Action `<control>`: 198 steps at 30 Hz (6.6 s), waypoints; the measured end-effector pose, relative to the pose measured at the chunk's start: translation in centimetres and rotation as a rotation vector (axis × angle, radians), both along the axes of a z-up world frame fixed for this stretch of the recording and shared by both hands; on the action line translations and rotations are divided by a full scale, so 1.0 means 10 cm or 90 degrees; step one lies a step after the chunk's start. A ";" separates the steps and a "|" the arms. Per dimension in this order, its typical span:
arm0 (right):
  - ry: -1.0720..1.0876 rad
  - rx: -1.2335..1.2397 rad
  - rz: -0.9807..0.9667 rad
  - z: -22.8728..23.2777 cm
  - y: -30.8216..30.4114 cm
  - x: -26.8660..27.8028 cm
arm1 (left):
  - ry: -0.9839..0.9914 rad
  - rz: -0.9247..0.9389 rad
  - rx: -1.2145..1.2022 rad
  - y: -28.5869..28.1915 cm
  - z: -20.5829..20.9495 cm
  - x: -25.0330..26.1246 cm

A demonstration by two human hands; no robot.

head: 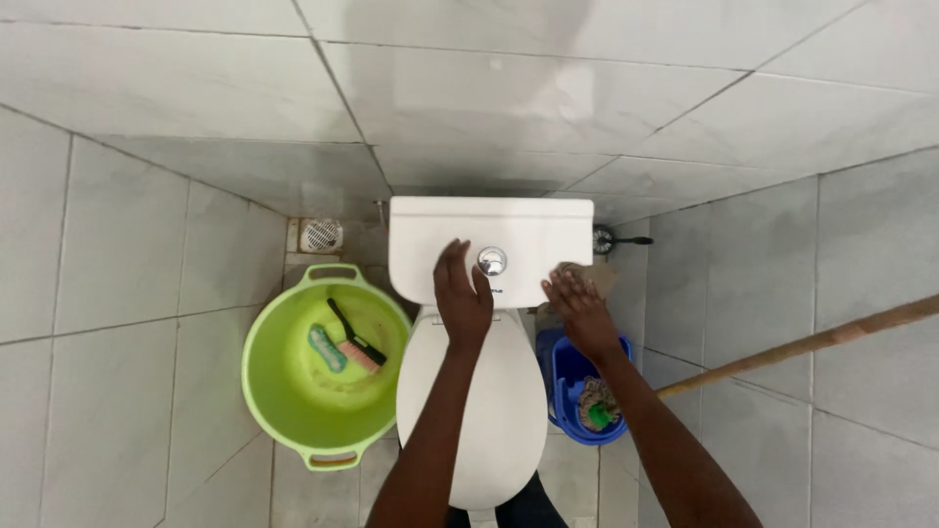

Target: The person wipes the top and sides of a toilet tank with a cloth, then lifts the lid to wipe its underside. They finish by lifting the toilet seat and wiping the rim.

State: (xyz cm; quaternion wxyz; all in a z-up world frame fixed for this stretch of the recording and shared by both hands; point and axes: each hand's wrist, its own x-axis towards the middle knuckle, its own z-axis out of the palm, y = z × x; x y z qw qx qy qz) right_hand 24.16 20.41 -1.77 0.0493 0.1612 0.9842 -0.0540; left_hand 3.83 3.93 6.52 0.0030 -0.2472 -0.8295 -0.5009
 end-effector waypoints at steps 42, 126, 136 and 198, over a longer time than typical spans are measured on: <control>0.241 -0.215 -0.173 0.75 -0.12 -1.16 | 0.126 -0.088 -0.330 0.35 -0.40 -0.19; 0.502 -0.662 -0.519 0.70 -0.33 -0.46 | 0.130 -0.088 -0.339 0.34 -0.42 -0.16; 0.099 -0.069 -0.202 0.40 0.27 -1.37 | 0.144 -0.083 -0.330 0.33 -0.49 -0.17; 0.011 -0.061 -0.038 0.40 -0.01 -2.18 | 0.083 -0.035 -0.193 0.28 -0.52 -0.14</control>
